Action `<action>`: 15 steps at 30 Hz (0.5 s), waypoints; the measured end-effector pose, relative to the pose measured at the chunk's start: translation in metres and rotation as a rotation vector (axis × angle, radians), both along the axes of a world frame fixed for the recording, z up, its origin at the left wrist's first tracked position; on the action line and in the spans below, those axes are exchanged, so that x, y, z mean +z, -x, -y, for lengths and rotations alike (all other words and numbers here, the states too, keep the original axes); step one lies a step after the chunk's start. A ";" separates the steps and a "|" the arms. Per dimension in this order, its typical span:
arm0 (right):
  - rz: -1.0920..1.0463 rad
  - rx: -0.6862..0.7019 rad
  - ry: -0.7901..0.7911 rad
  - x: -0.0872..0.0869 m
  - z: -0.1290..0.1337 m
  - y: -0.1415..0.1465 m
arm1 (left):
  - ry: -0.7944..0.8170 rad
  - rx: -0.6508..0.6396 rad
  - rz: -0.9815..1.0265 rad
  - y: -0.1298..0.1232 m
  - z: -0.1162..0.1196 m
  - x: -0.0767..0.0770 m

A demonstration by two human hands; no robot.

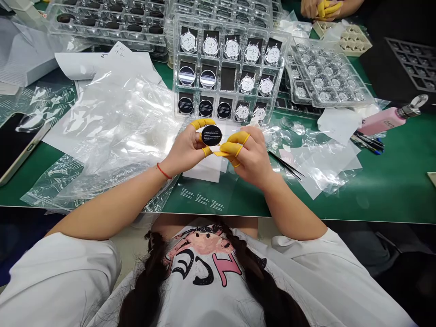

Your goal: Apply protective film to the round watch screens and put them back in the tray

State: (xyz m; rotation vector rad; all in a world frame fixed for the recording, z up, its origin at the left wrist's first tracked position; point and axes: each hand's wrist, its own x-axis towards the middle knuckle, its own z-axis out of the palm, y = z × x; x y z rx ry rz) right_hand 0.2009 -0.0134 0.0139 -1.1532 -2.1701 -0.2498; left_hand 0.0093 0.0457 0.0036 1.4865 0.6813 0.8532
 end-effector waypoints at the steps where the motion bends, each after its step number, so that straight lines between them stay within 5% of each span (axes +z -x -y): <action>1: -0.049 -0.006 0.036 0.001 0.001 0.002 | -0.021 0.003 -0.003 0.000 0.000 0.000; 6: -0.307 -0.079 0.117 0.010 0.010 0.012 | -0.117 0.018 -0.032 -0.001 0.005 -0.004; 15: -0.263 -0.168 0.062 0.002 0.015 0.022 | -0.171 -0.007 -0.054 0.000 0.008 -0.012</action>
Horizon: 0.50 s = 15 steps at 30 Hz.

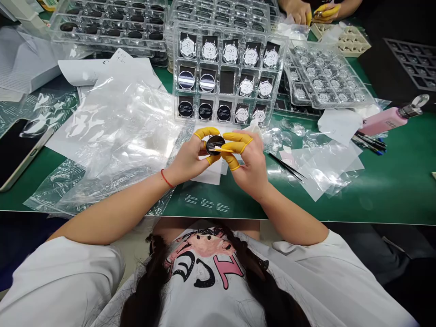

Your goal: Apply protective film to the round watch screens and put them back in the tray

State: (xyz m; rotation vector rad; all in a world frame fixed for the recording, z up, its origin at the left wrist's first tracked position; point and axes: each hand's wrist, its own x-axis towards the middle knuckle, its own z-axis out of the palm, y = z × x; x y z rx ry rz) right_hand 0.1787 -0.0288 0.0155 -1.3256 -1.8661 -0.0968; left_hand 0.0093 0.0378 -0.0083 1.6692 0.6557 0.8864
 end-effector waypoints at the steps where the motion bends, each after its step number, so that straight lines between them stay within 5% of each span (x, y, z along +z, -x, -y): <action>1: 0.000 -0.005 -0.023 -0.001 0.000 0.000 | 0.000 -0.002 -0.002 0.000 0.000 0.000; 15: 0.112 -0.055 -0.157 -0.009 -0.005 -0.001 | 0.010 -0.010 -0.019 -0.002 0.001 -0.002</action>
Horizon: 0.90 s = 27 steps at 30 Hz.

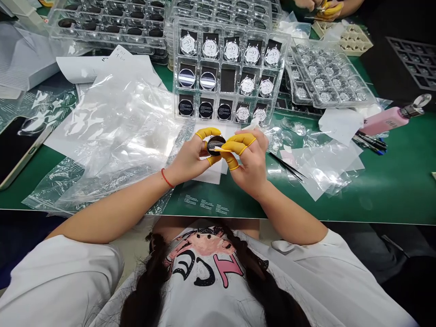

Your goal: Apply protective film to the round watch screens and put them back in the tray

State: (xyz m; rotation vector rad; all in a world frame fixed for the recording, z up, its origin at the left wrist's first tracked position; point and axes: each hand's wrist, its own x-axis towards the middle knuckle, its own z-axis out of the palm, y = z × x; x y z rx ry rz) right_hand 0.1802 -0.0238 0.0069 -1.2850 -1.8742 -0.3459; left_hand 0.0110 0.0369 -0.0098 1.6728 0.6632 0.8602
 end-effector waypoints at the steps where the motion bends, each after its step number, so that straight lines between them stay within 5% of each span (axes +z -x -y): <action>1: 0.010 -0.006 -0.009 -0.001 0.000 0.000 | -0.006 0.003 0.010 0.000 0.001 0.000; 27: -0.153 -0.008 0.133 -0.007 -0.014 -0.012 | 0.113 -0.181 0.000 -0.004 0.001 -0.012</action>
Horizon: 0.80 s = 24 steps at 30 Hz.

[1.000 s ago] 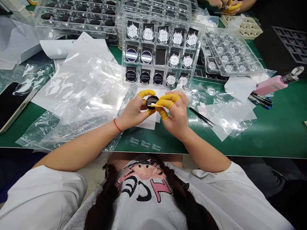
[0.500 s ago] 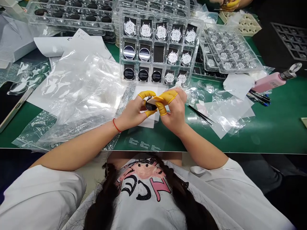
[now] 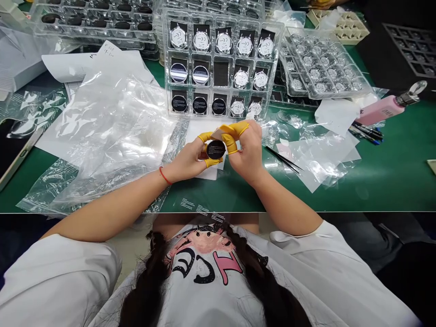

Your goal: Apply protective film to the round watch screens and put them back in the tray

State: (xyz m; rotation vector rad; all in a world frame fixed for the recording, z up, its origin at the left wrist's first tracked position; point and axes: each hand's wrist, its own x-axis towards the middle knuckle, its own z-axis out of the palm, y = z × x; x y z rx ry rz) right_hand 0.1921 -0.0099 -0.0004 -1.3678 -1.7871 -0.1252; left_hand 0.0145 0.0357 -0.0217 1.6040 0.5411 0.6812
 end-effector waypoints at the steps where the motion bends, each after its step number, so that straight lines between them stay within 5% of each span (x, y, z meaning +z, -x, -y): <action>1: -0.023 0.019 0.029 0.001 0.000 -0.001 | 0.002 -0.012 0.004 0.000 -0.002 0.000; 5: -0.193 0.087 0.172 0.004 -0.006 -0.010 | 0.013 -0.033 0.030 -0.001 -0.011 -0.001; 9: -0.338 -0.025 0.345 -0.004 -0.022 -0.033 | 0.031 -0.022 0.063 -0.001 -0.022 -0.002; 14: -0.077 -0.257 0.653 -0.013 -0.037 -0.049 | 0.062 0.001 0.092 -0.001 -0.027 -0.005; 24: -0.152 -0.145 0.431 -0.024 -0.040 -0.050 | 0.071 0.020 0.077 -0.001 -0.027 -0.001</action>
